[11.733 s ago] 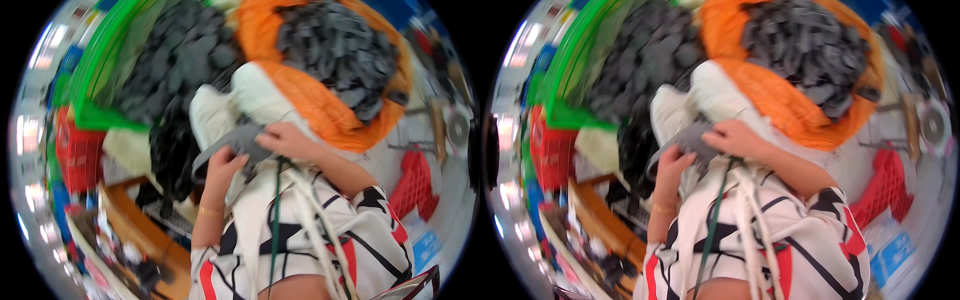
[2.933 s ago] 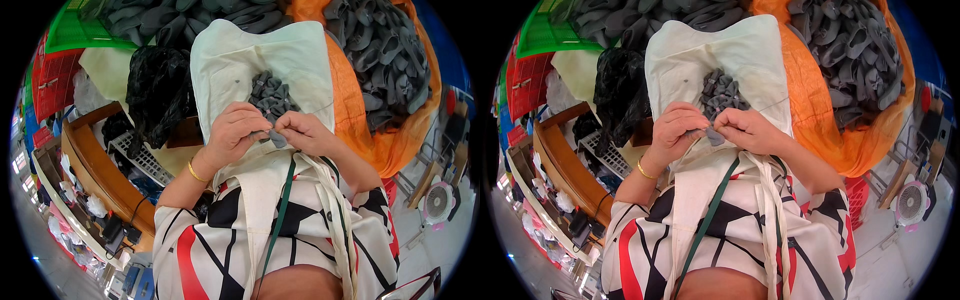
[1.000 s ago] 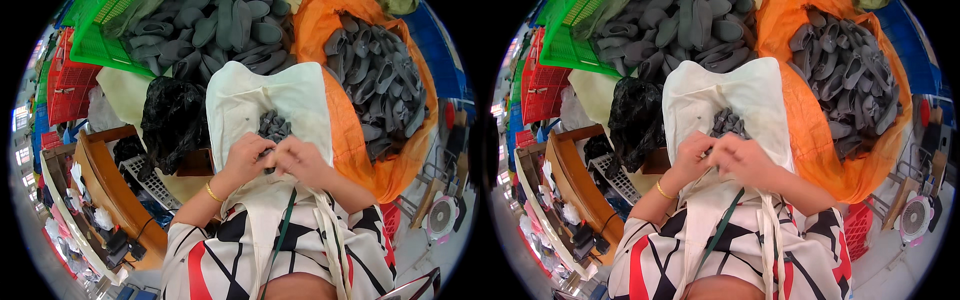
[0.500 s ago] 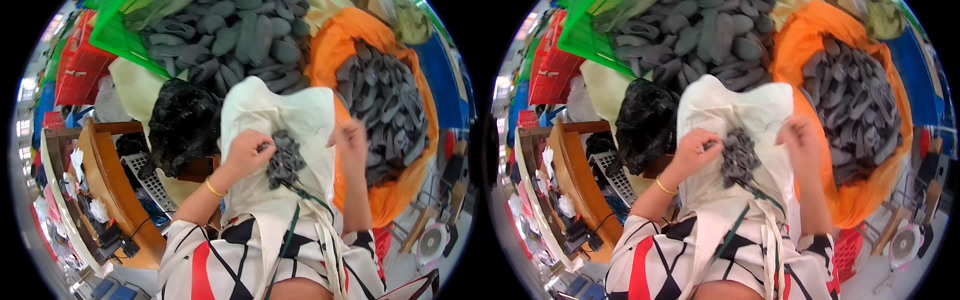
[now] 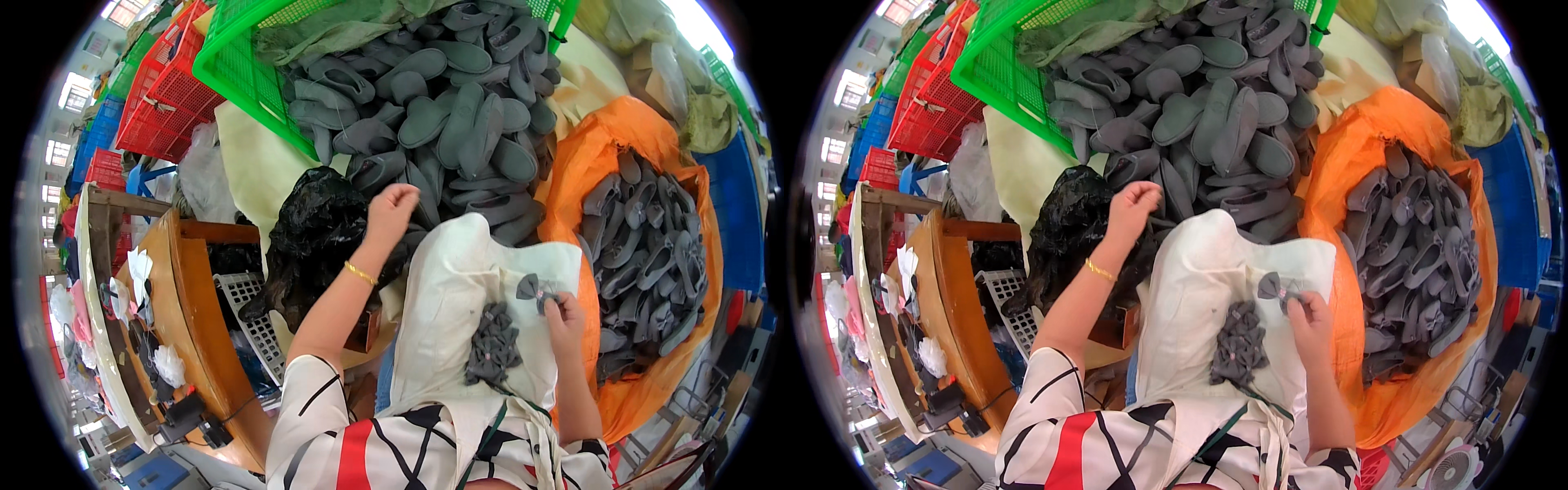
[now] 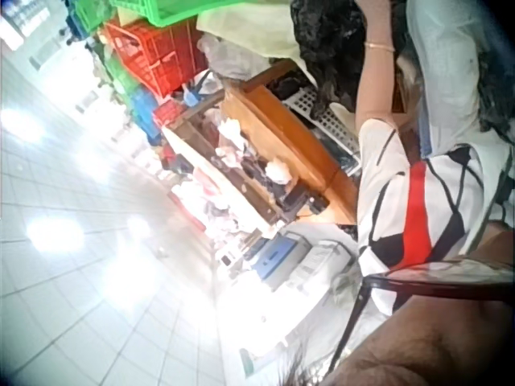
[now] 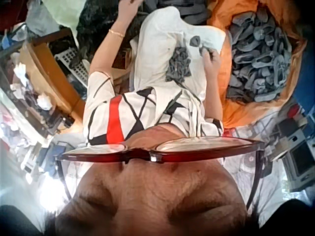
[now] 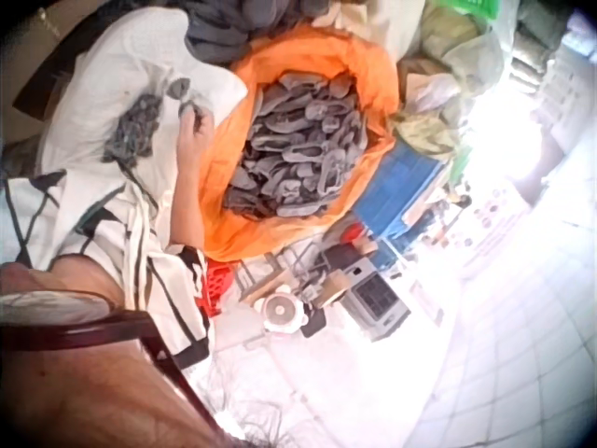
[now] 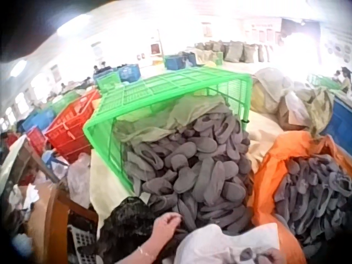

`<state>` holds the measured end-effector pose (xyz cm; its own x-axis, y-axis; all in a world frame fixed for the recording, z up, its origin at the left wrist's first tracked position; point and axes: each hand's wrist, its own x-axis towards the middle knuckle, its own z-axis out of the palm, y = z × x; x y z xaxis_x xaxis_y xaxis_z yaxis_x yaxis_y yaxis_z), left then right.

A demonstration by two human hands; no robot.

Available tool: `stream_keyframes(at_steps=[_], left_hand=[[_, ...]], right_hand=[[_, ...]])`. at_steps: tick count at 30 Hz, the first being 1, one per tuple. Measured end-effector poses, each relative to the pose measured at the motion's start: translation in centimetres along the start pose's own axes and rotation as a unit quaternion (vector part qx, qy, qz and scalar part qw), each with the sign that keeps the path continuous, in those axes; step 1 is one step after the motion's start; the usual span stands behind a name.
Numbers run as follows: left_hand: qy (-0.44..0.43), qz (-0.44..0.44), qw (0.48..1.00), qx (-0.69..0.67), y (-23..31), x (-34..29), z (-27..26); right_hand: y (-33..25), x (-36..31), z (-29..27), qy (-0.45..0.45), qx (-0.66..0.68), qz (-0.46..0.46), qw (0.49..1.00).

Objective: The person sits and sews a grey slipper by hand, using a needle and thread to attach a decorative bow. They repeatedly pick up slippers from a nearby orange sack, stitch the bow onto the vamp, and place the finished slipper back into the sack.

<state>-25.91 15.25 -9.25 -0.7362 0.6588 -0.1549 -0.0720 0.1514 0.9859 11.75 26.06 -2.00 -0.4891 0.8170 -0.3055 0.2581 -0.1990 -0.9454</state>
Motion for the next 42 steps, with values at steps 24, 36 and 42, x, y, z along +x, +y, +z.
stream_keyframes(at_steps=[24,36,42], left_hand=[[-0.087,0.042,0.963,0.250,5.4,4.3,-1.2],[-0.579,0.258,0.625,0.455,17.5,-25.5,0.2],[-0.452,-0.039,0.799,0.395,11.5,-27.6,0.1]], right_hand=[[0.2,-0.2,1.2,0.059,0.047,-0.036,0.996],[-0.6,-5.4,-1.2,0.051,0.246,-0.036,0.967],[-0.1,-8.0,0.7,-0.035,0.251,-0.013,0.967]])
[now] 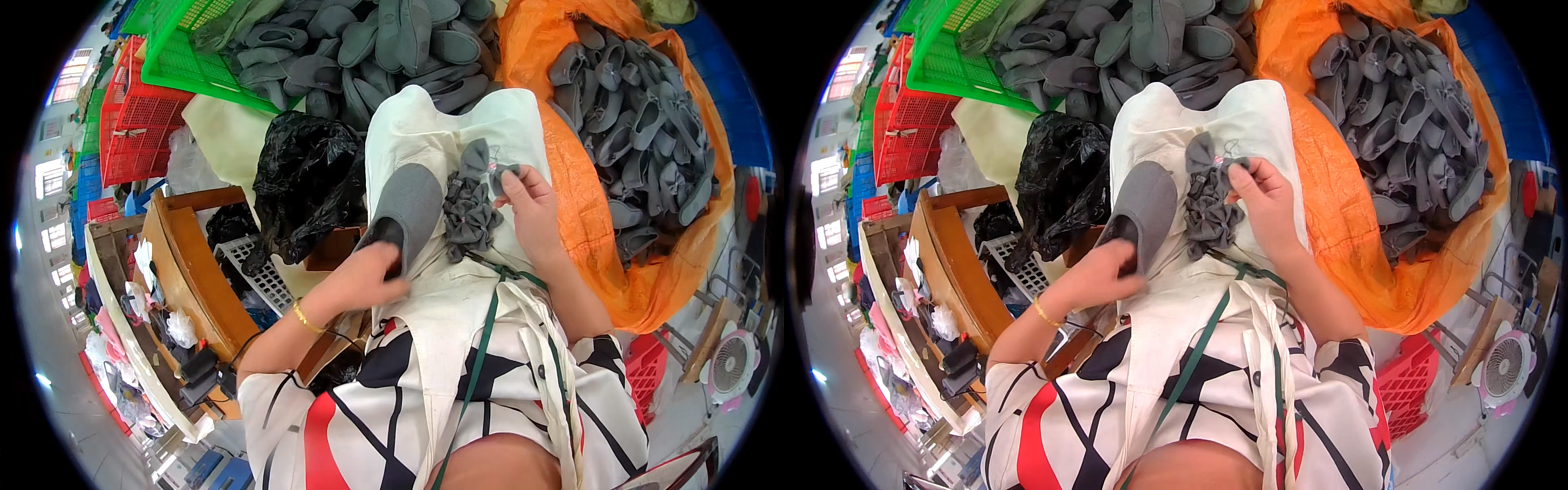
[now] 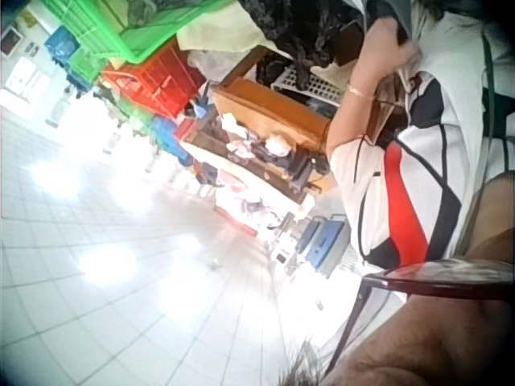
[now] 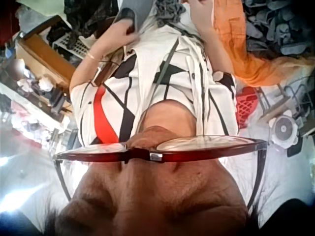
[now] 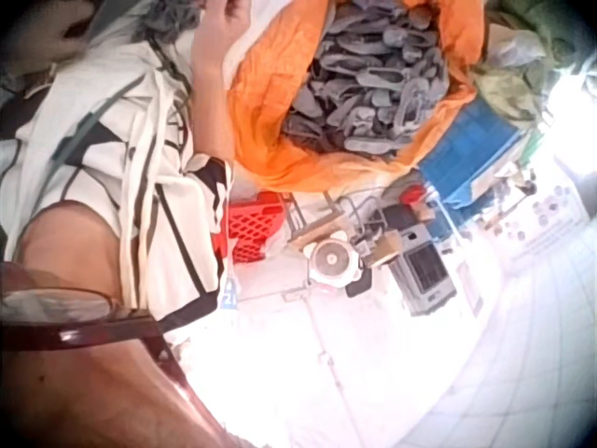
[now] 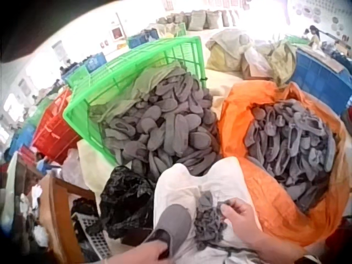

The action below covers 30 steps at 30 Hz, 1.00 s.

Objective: The person sits and sews a grey slipper by hand, using a needle and thread to attach a decorative bow. They repeatedly pick up slippers from a nearby orange sack, stitch the bow onto the vamp, and place the finished slipper back into the sack.

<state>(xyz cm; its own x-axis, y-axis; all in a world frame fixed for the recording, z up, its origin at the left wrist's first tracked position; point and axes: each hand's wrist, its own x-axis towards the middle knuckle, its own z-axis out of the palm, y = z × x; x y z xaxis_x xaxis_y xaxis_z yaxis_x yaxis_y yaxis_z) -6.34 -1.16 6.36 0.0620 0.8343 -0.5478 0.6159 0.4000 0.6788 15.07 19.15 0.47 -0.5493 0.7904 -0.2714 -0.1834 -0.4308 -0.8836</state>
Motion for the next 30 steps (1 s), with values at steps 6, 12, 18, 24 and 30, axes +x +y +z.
stream_keyframes(at_steps=[6,12,18,24,30], left_hand=[[0.188,0.015,0.697,-0.691,0.4,4.4,4.1],[0.240,0.020,0.579,-0.779,1.5,6.0,6.4],[0.335,-0.079,0.532,-0.774,2.9,6.5,5.4],[0.327,-0.074,0.529,-0.780,2.8,6.3,5.4],[0.318,-0.068,0.544,-0.773,3.4,6.3,5.0]], right_hand=[[0.9,-0.8,3.5,-0.038,0.005,0.057,0.998],[2.8,-2.5,5.5,-0.217,-0.329,-0.112,0.912],[1.8,-2.6,4.8,-0.169,-0.302,-0.065,0.936],[0.1,-1.5,4.8,-0.217,-0.253,0.074,0.940],[-0.4,-0.9,5.9,-0.208,-0.375,0.021,0.903]])
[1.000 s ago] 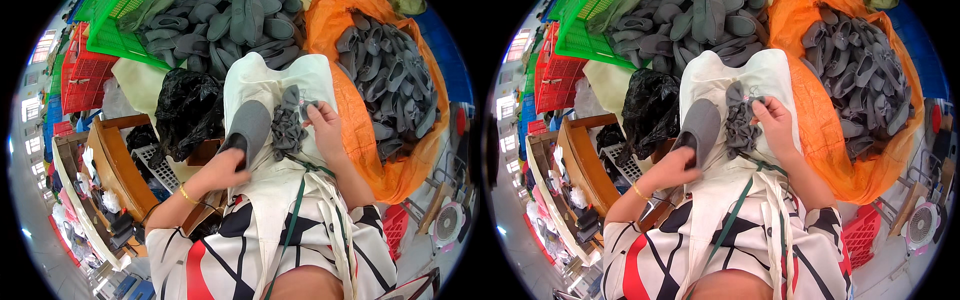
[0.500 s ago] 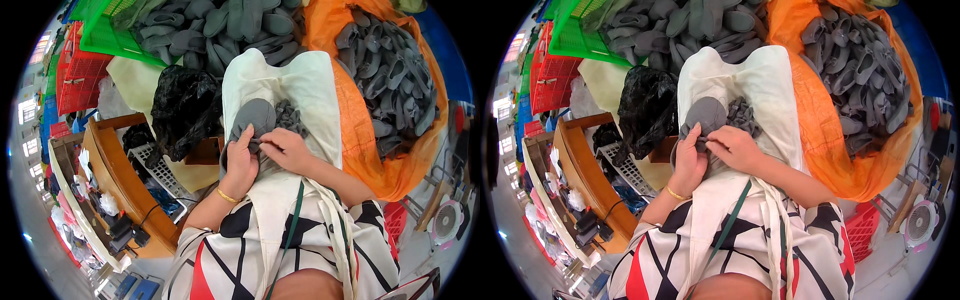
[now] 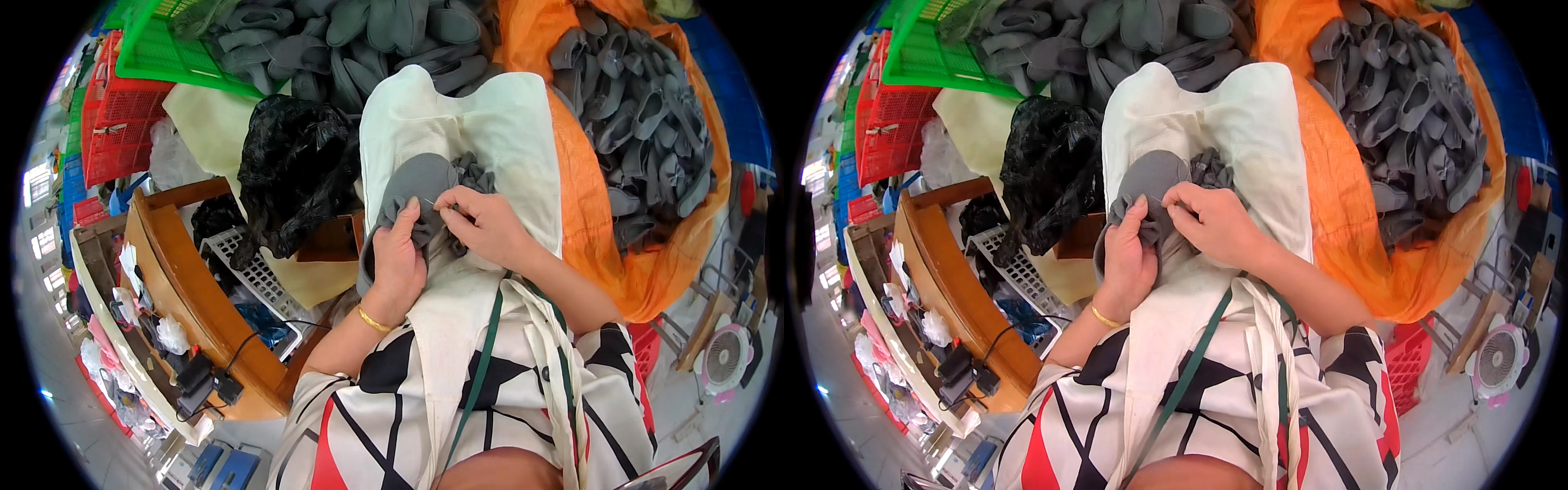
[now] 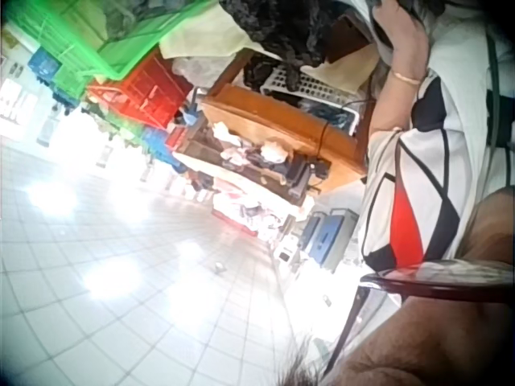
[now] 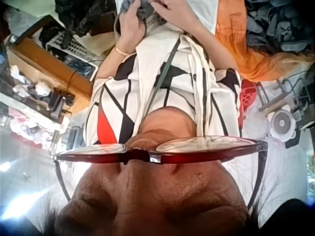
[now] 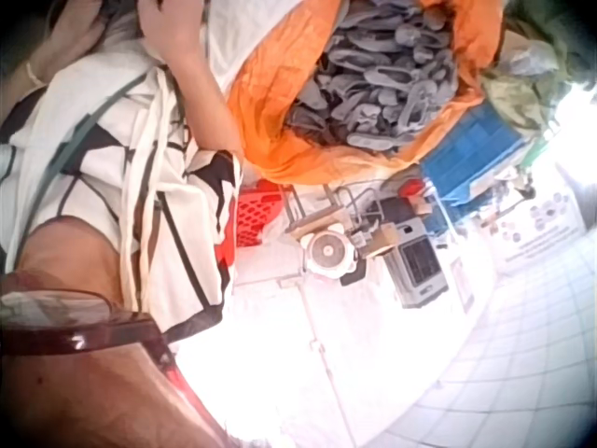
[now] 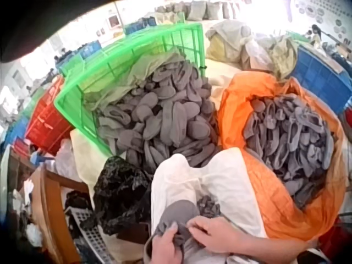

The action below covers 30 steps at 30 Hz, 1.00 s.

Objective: The person sits and sews a grey slipper by hand, using a needle and thread to attach a decorative bow. They repeatedly pick up slippers from a nearby orange sack, stitch the bow onto the vamp, and place the finished slipper back into the sack.

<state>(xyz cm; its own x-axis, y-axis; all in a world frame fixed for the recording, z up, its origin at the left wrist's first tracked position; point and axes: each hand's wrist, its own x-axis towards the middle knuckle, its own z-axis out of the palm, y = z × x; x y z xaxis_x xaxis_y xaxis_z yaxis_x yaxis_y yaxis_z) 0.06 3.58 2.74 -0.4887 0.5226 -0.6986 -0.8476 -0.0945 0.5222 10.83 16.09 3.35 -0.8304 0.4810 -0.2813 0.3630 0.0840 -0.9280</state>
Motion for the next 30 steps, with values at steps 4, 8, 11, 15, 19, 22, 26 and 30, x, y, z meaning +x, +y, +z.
stream_keyframes(at_steps=[4,8,11,15,19,22,26,30], left_hand=[[-0.003,-0.019,1.000,-0.010,0.18,-0.12,-0.24],[0.002,-0.012,1.000,-0.006,-0.08,0.01,-0.43],[0.003,-0.005,1.000,-0.007,-0.14,0.14,-0.58],[0.005,-0.007,1.000,-0.003,-0.21,0.24,-0.64],[0.003,-0.014,1.000,-0.004,-0.17,0.21,-0.81],[-0.001,-0.020,1.000,0.003,-0.26,0.07,-0.73],[-0.011,-0.024,0.999,0.018,-0.48,-0.22,-0.89],[-0.029,-0.014,0.999,0.025,-0.65,-0.32,-0.88]], right_hand=[[0.11,-0.06,0.26,-0.001,0.002,-0.014,1.000],[0.44,-0.13,0.27,-0.004,-0.009,-0.018,1.000],[0.49,-0.02,0.28,-0.006,-0.006,-0.019,1.000],[0.39,-0.03,0.16,-0.007,-0.010,-0.017,1.000],[0.43,0.00,0.20,-0.011,-0.002,-0.012,1.000],[0.68,0.01,0.15,-0.019,0.014,-0.007,1.000],[0.11,0.43,-0.27,-0.051,0.024,0.023,0.998],[0.34,0.46,-0.08,-0.053,0.033,0.028,0.998]])
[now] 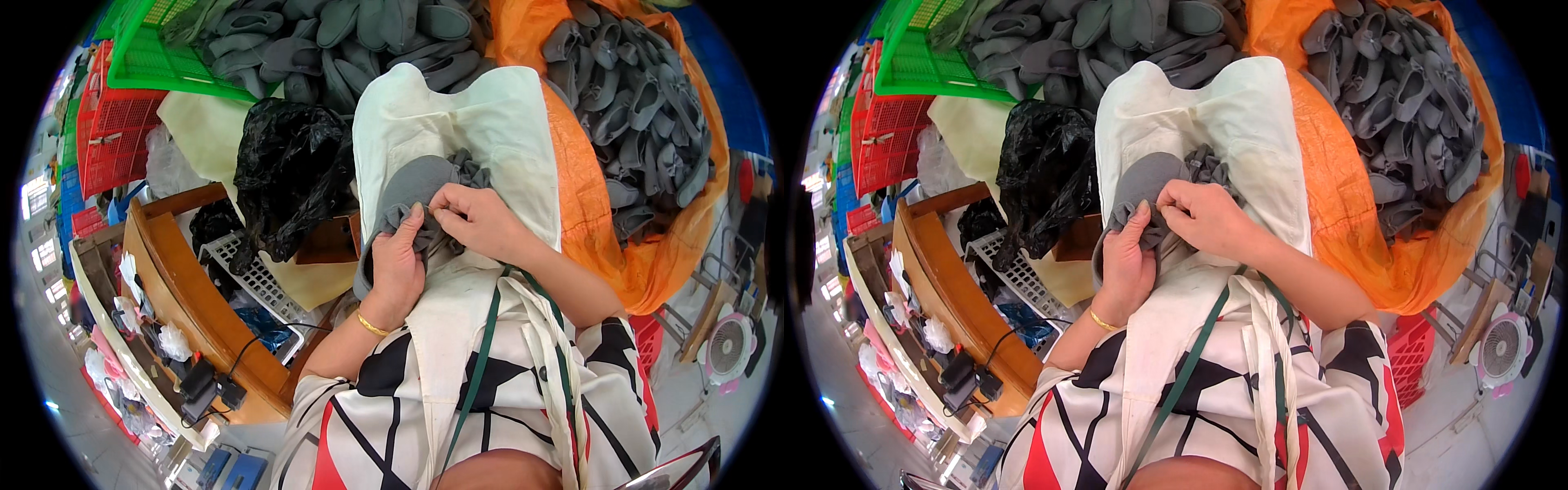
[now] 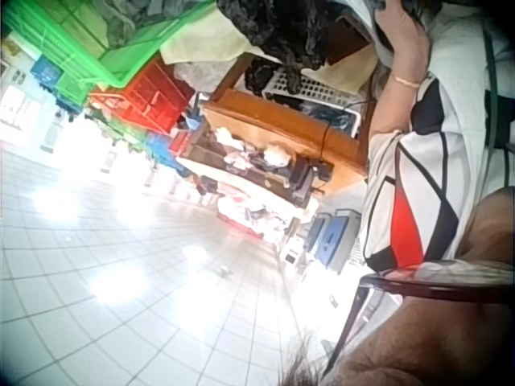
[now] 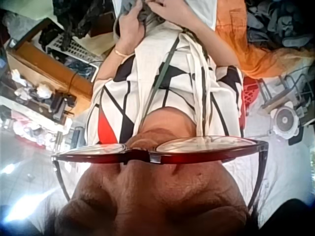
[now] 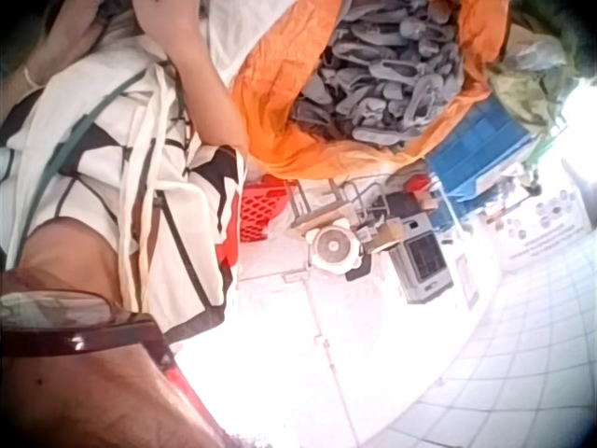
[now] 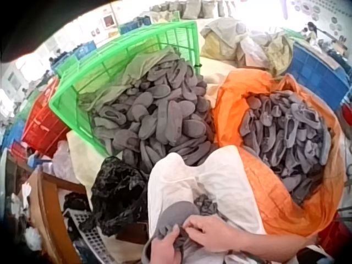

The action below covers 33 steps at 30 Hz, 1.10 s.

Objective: The person sits and sews a grey slipper by hand, using a needle and thread to attach a decorative bow. They repeatedly pick up slippers from a nearby orange sack, stitch the bow onto the vamp, and place the finished slipper back into the sack.

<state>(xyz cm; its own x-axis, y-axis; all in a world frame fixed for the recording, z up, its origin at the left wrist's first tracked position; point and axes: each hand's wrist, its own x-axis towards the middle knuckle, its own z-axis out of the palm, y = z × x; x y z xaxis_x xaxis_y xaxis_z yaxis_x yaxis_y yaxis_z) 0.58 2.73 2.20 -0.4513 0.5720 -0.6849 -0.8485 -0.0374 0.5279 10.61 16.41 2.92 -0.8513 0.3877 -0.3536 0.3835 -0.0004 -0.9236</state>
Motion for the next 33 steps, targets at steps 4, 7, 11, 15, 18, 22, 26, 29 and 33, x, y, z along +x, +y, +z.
stream_keyframes(at_steps=[4,7,11,15,18,22,26,29,33], left_hand=[[0.022,-0.005,1.000,-0.012,0.2,0.1,0.1],[0.028,0.000,0.999,-0.015,0.2,0.3,0.0],[0.030,0.011,0.999,-0.016,0.3,0.7,0.1],[0.039,0.016,0.999,-0.016,0.3,0.8,0.0],[0.047,-0.006,0.999,-0.022,0.6,0.9,0.2],[0.043,-0.004,0.999,-0.029,0.3,0.8,0.0],[0.049,-0.013,0.998,-0.043,0.1,1.1,-0.5],[0.044,-0.013,0.998,-0.053,0.2,1.2,-1.0],[0.037,-0.011,0.997,-0.067,0.4,1.2,-1.1]], right_hand=[[1.0,-0.4,0.5,0.023,0.003,-0.036,0.999],[1.1,-0.4,0.6,0.025,0.003,-0.041,0.999],[1.6,-0.4,0.8,0.034,0.006,-0.057,0.998],[1.6,-0.4,0.8,0.024,-0.001,-0.039,0.999],[2.4,-0.2,1.2,0.048,0.000,-0.086,0.995],[2.5,-0.1,1.6,0.065,-0.010,-0.103,0.993],[3.0,-0.2,2.2,0.089,-0.034,-0.132,0.987],[2.9,0.1,2.6,0.095,-0.052,-0.147,0.983],[3.1,0.1,2.9,0.093,-0.076,-0.158,0.980]])
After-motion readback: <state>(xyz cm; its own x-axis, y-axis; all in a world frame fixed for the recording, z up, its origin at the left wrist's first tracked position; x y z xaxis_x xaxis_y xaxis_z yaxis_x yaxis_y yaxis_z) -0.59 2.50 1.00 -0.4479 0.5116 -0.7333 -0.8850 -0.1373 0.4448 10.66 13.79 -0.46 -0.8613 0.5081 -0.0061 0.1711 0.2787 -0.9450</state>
